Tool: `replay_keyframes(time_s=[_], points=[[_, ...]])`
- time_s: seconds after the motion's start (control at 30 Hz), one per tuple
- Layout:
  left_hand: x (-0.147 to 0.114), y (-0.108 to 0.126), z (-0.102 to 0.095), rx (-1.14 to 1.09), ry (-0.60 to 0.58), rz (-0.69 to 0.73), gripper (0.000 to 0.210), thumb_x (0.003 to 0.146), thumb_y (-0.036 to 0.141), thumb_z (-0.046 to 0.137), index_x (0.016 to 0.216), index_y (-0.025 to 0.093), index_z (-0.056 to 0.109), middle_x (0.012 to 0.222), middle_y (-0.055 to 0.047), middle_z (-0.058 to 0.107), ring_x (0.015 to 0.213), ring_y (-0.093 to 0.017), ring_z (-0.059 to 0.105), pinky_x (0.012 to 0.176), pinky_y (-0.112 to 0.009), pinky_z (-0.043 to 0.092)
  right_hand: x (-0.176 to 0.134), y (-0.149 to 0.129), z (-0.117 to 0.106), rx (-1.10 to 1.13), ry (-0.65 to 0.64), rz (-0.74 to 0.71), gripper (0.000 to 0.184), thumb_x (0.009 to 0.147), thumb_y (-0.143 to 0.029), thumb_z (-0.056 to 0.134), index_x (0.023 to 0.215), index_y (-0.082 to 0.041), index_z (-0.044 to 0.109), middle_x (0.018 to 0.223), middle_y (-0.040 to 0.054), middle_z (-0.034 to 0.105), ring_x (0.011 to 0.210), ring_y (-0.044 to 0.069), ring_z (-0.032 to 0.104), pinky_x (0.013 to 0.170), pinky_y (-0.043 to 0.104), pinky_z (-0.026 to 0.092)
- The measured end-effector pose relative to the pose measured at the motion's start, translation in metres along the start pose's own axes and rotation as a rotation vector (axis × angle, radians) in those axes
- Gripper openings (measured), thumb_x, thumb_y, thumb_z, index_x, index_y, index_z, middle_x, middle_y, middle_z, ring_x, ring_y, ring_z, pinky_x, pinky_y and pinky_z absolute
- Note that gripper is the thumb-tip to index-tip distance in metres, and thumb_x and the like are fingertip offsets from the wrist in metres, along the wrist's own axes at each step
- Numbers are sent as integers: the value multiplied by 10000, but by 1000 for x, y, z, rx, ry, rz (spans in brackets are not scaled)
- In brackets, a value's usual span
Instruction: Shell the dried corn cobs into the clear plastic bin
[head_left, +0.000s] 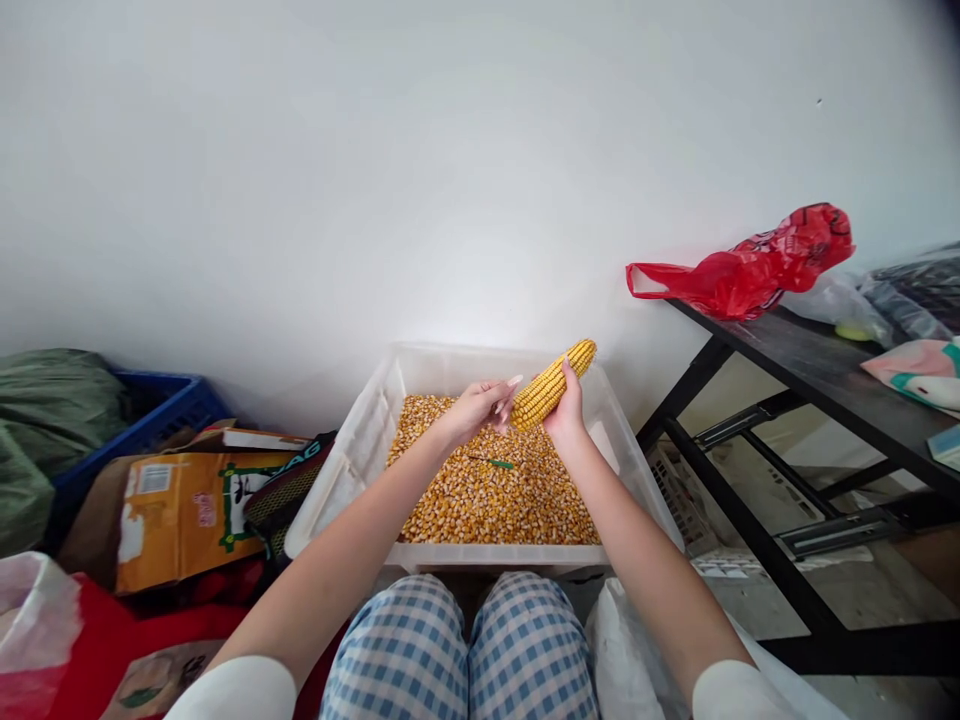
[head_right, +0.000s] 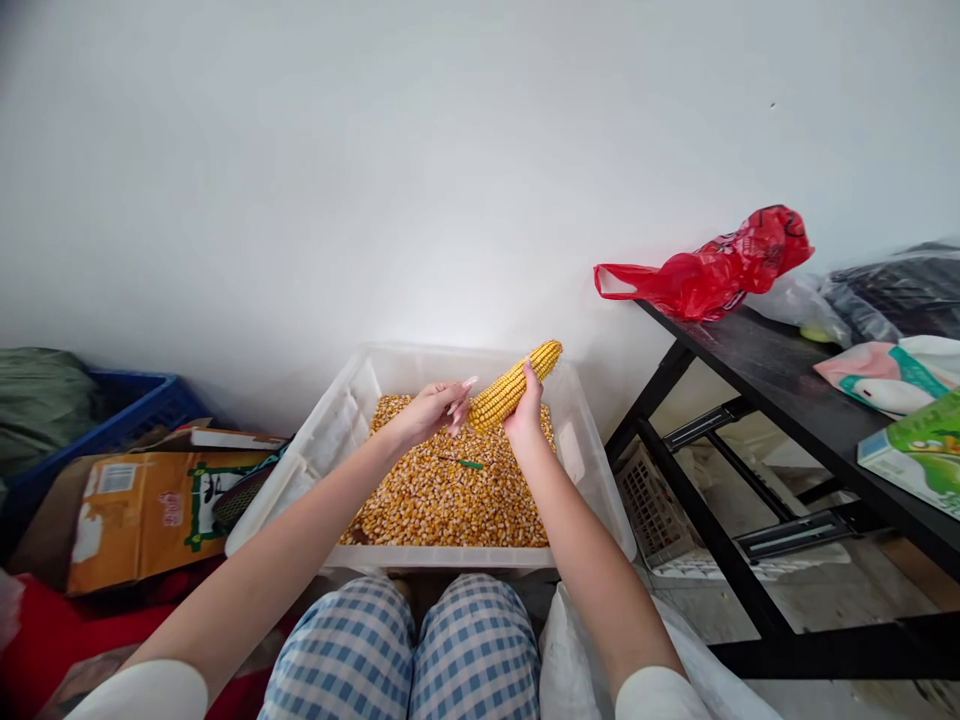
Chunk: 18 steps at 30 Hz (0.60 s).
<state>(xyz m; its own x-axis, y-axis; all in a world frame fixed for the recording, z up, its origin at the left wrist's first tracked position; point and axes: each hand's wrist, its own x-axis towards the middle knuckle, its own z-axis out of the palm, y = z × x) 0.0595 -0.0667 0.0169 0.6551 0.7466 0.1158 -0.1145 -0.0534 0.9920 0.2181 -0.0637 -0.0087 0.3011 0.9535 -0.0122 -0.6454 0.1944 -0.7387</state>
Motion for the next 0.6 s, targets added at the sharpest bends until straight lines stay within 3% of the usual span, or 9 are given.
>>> replay_keyframes(time_s=[0.1,0.23,0.33,0.43,0.5,0.6], points=[[1,-3,-5,195,34,-42,478,759,594,416,520,189,328,396,64,265,348,-61,224,404,-232,210,-4,-1,5,82,89,-8,291,684,-474,564,797,-216,491,613,-37,579,570,124,566,554,249,478],[4,-6,-15,584,148,-1,548,755,653,333,509,169,409,458,24,395,452,-99,366,494,-242,286,-5,-3,8,93,134,-27,297,689,-471,561,820,-214,490,621,-39,570,563,126,567,534,249,480],[3,-5,-18,718,60,-43,579,738,671,331,515,156,476,492,6,459,486,-117,414,511,-247,292,-5,-4,8,98,151,-29,294,693,-465,558,830,-214,488,622,-38,568,561,126,570,526,247,480],[-1,-2,-16,669,-110,-79,535,695,653,440,480,163,428,430,29,366,404,-84,313,441,-245,223,-5,-3,8,85,133,-31,301,693,-465,558,843,-214,488,622,-39,570,557,126,574,522,246,481],[-3,1,-15,554,-162,-76,507,693,615,487,474,168,390,409,47,305,375,-64,249,418,-240,184,-5,-2,9,67,130,-40,307,689,-466,562,848,-215,485,621,-44,574,550,123,574,519,243,481],[-1,4,-17,286,-59,-37,485,731,570,478,479,178,342,391,61,256,351,-49,209,397,-232,152,-6,1,9,37,116,-38,315,683,-471,565,844,-213,483,600,-51,574,530,118,568,509,237,478]])
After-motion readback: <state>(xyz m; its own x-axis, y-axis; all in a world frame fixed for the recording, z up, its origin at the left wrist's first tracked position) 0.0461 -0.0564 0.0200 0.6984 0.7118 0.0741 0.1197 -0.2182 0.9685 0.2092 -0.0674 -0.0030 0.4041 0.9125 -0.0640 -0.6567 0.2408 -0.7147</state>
